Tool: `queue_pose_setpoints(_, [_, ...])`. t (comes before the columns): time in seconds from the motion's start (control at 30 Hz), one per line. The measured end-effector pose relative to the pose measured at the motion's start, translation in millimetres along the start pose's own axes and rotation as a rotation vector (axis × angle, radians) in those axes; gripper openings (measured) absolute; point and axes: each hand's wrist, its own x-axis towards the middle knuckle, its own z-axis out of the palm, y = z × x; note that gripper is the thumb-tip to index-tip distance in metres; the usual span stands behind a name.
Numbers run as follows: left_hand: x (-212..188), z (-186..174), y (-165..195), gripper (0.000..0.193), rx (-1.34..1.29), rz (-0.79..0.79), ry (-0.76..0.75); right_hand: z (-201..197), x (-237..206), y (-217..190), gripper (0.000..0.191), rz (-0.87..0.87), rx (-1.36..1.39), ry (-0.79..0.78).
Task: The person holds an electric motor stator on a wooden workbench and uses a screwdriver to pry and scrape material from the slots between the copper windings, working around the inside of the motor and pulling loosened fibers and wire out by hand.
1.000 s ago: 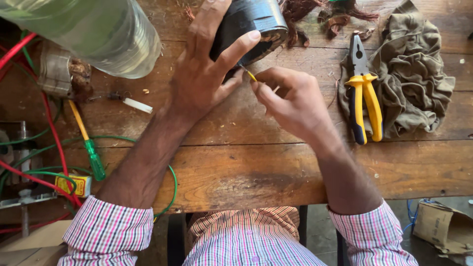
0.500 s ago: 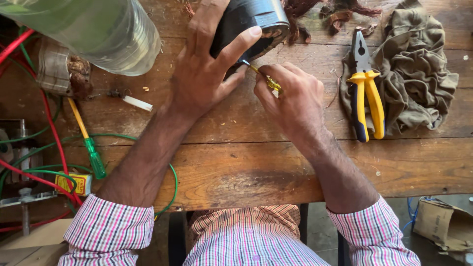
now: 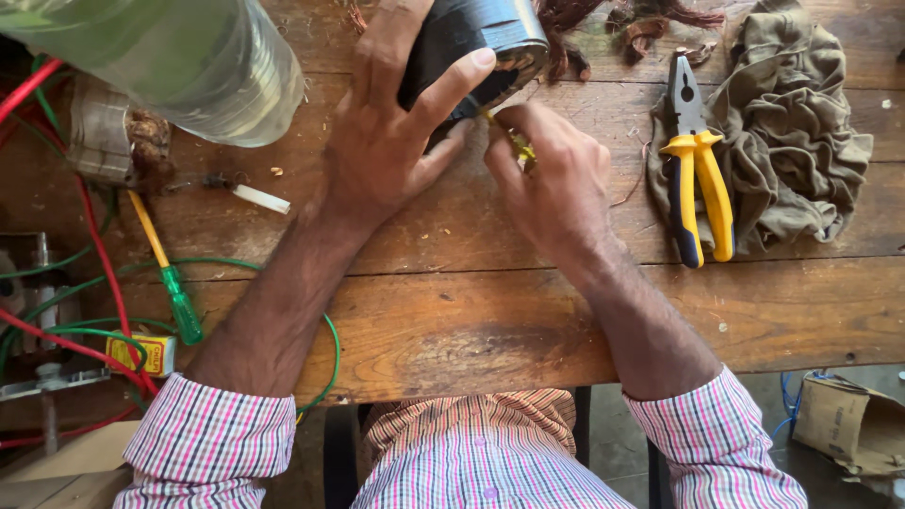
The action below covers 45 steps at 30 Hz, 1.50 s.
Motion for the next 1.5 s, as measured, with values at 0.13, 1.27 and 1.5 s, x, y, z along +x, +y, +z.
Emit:
queue_pose_setpoints(0.13, [-1, -2, 0, 0.086, 0.009, -0.001, -0.004, -4, 0, -2, 0.026, -0.032, 0.080, 0.013])
queue_pose_setpoints(1.27, [-2, 1, -6, 0.081, 0.006, -0.005, -0.042, 7, 29, 7, 0.030, -0.360, -0.290, -0.031])
queue_pose_setpoints(1.5, [-1, 2, -7, 0.080, 0.028, 0.032, -0.005, 18, 25, 13, 0.044, -0.434, -0.413, 0.003])
